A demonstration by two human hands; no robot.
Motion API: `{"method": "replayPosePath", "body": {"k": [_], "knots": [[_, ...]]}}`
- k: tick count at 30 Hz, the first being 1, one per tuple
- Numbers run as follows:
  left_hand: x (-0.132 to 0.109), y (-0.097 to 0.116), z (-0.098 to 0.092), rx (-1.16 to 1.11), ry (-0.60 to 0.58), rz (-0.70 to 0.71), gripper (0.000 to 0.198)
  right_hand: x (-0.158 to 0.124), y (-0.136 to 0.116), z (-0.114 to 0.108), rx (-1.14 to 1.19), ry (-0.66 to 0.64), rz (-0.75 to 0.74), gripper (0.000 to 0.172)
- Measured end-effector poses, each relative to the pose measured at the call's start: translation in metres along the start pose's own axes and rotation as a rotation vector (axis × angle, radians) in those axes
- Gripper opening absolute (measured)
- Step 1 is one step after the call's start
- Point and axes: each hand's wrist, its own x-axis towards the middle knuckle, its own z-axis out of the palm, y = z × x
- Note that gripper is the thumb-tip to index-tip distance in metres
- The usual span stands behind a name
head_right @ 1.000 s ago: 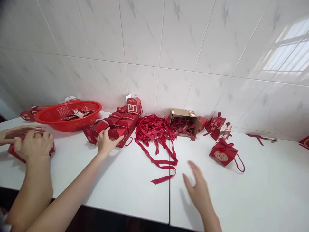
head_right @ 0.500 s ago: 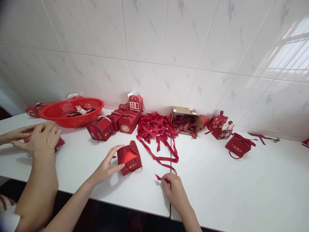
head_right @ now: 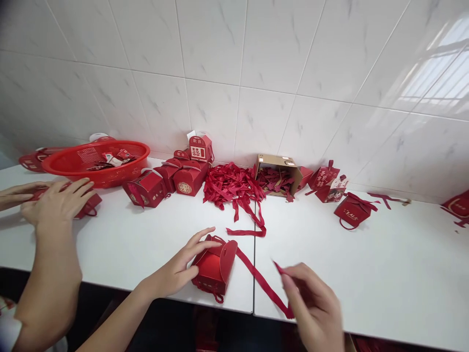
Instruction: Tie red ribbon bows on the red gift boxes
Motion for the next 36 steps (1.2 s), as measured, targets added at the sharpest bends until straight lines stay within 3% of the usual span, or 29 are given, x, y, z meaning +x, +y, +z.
{"method": "replayPosePath", "body": {"k": [2, 4, 10, 25, 28, 31, 36], "knots": [[0.005, 0.009, 0.003, 0.103, 0.06, -0.001, 0.047, 0.013, 0.001, 0.018, -0.121, -0.231, -0.049, 0.014], [0.01, 0.015, 0.006, 0.178, 0.113, 0.018, 0.03, 0.024, 0.005, 0.035, -0.189, -0.369, -0.087, 0.018], [0.02, 0.02, 0.013, 0.245, 0.142, 0.041, 0.027, 0.034, 0.013, 0.06, -0.238, -0.542, -0.137, 0.018], [0.025, 0.013, 0.019, 0.179, 0.233, 0.055, 0.014, 0.04, 0.017, 0.078, -0.267, -0.526, -0.184, 0.015], [0.025, 0.013, 0.019, 0.108, 0.255, 0.04, 0.013, 0.039, 0.019, 0.079, -0.261, -0.472, -0.216, 0.019], [0.025, 0.016, 0.018, 0.029, 0.324, 0.043, 0.014, 0.041, 0.019, 0.085, -0.259, -0.441, -0.246, 0.032], [0.02, 0.024, 0.01, 0.023, 0.484, 0.112, 0.011, 0.045, 0.0, 0.096, -0.109, -0.466, -0.229, 0.015]]}}
